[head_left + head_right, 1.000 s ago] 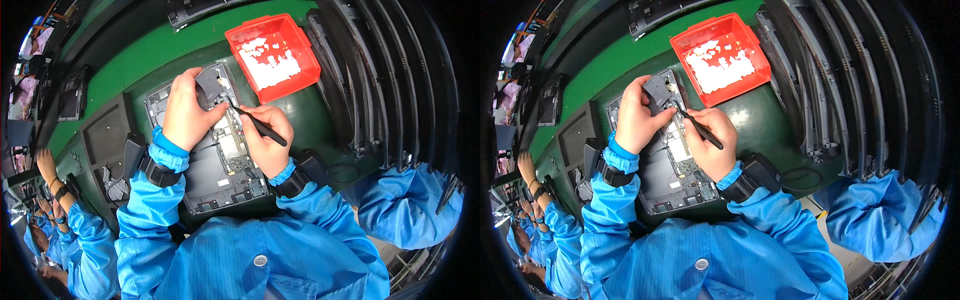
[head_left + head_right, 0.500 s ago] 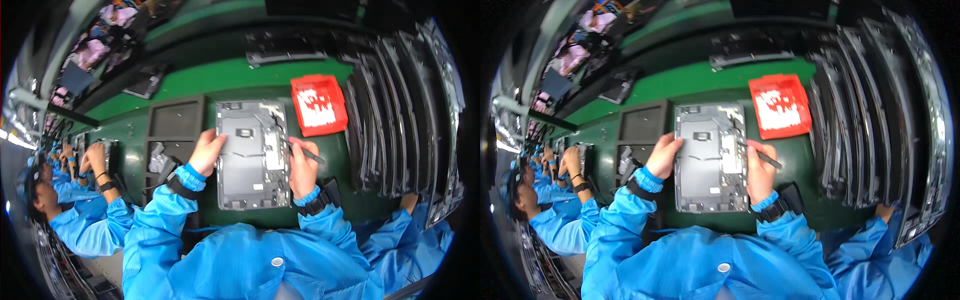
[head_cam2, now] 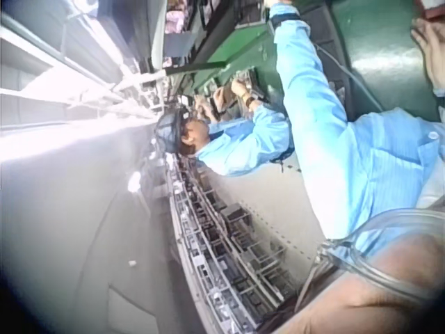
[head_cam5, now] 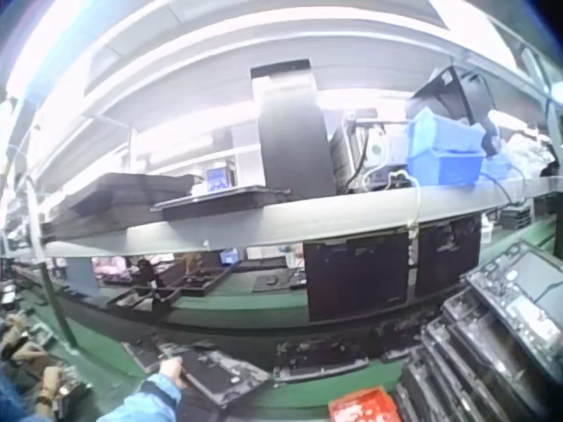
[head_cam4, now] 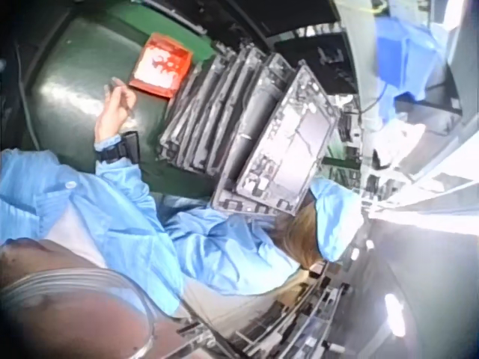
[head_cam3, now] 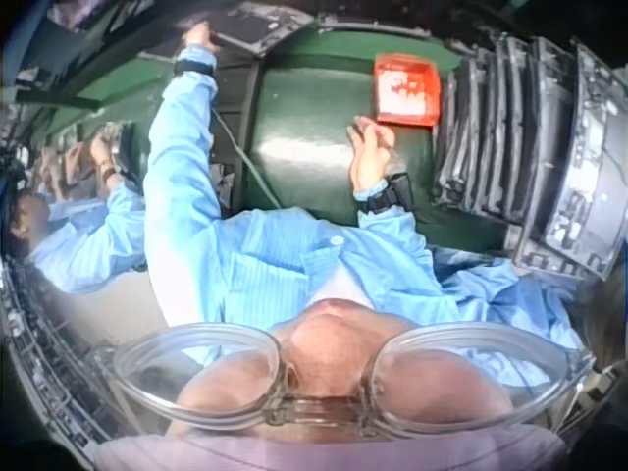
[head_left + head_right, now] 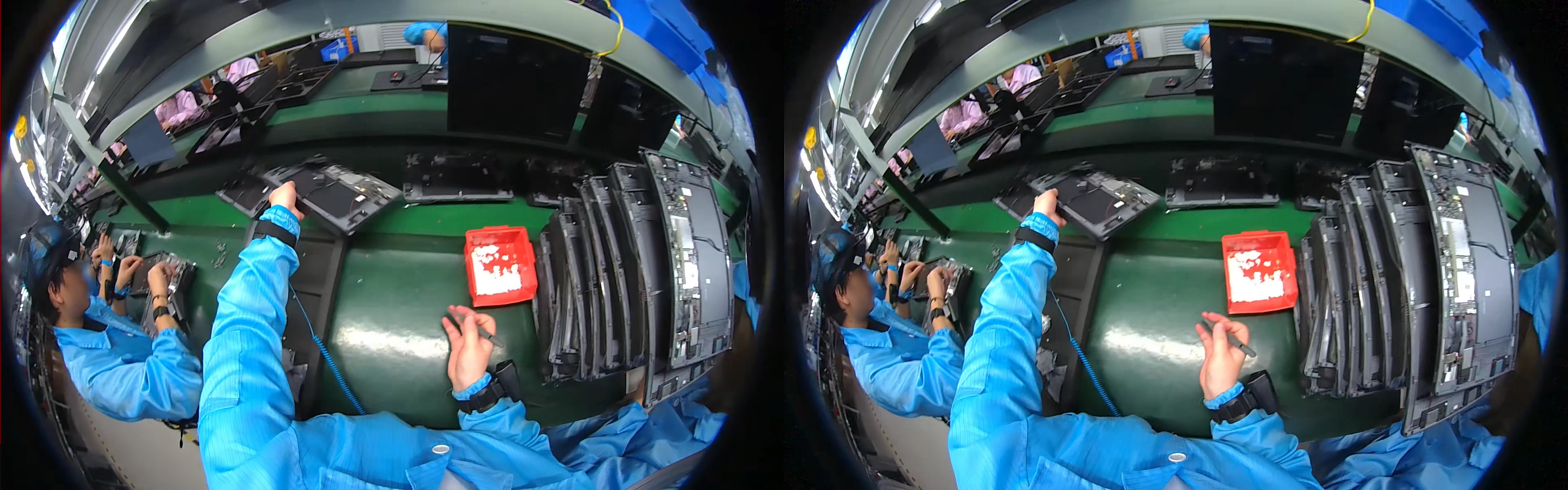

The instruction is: The person assembles internal components into a laptop chassis by hand, connecting cables and securing them with screws using tweezers and a stylus pen.

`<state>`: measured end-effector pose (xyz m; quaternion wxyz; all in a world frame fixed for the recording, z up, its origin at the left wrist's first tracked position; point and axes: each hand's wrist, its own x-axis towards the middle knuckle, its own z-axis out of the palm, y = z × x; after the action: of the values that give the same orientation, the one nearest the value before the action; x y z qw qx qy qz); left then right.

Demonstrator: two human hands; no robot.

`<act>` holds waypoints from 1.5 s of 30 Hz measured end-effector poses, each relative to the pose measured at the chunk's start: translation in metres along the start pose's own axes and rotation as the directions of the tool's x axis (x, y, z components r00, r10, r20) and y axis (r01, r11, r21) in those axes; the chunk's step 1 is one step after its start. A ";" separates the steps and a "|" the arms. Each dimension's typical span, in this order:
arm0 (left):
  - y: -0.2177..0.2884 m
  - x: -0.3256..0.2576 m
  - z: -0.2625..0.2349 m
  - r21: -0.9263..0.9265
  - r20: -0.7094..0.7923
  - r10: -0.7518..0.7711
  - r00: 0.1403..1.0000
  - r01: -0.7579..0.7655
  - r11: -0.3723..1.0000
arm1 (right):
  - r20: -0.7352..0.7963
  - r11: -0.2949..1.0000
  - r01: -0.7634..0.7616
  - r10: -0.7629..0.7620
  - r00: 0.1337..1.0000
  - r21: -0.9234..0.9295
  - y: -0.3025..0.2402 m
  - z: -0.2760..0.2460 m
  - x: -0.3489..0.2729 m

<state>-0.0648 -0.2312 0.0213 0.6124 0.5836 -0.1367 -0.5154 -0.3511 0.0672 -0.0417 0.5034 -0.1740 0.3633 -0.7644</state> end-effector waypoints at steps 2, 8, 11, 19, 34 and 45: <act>-0.005 0.038 0.000 0.057 -0.146 -0.012 0.989 0.020 0.998 | 0.004 1.000 -0.011 0.011 1.000 -0.010 0.002 0.000 0.001; -0.047 0.021 0.042 0.982 0.047 0.834 0.550 -0.180 0.064 | -0.001 0.998 0.027 -0.027 1.000 -0.061 0.002 -0.001 0.001; -0.067 0.005 0.062 0.892 0.344 0.910 0.232 -0.384 -0.239 | -0.032 0.996 0.042 -0.044 0.999 -0.083 0.002 -0.001 0.003; -0.115 -0.067 0.146 0.776 0.630 0.327 0.705 -0.546 -0.317 | 0.009 0.994 0.043 -0.042 0.999 -0.105 0.003 -0.006 0.003; -0.123 0.008 0.177 0.327 0.367 -0.086 0.926 -0.042 0.944 | 0.034 0.983 0.046 -0.040 0.999 -0.177 0.008 -0.007 0.005; 0.049 -0.012 0.054 0.489 0.680 -0.035 0.732 -0.417 0.766 | 0.114 0.811 0.552 -0.540 0.834 -0.195 -0.010 -0.005 0.002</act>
<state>-0.0882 -0.2629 0.0831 0.3539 0.5124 -0.5639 -0.5424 -0.3613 0.0695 -0.0381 0.2500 -0.3457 0.3668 -0.8267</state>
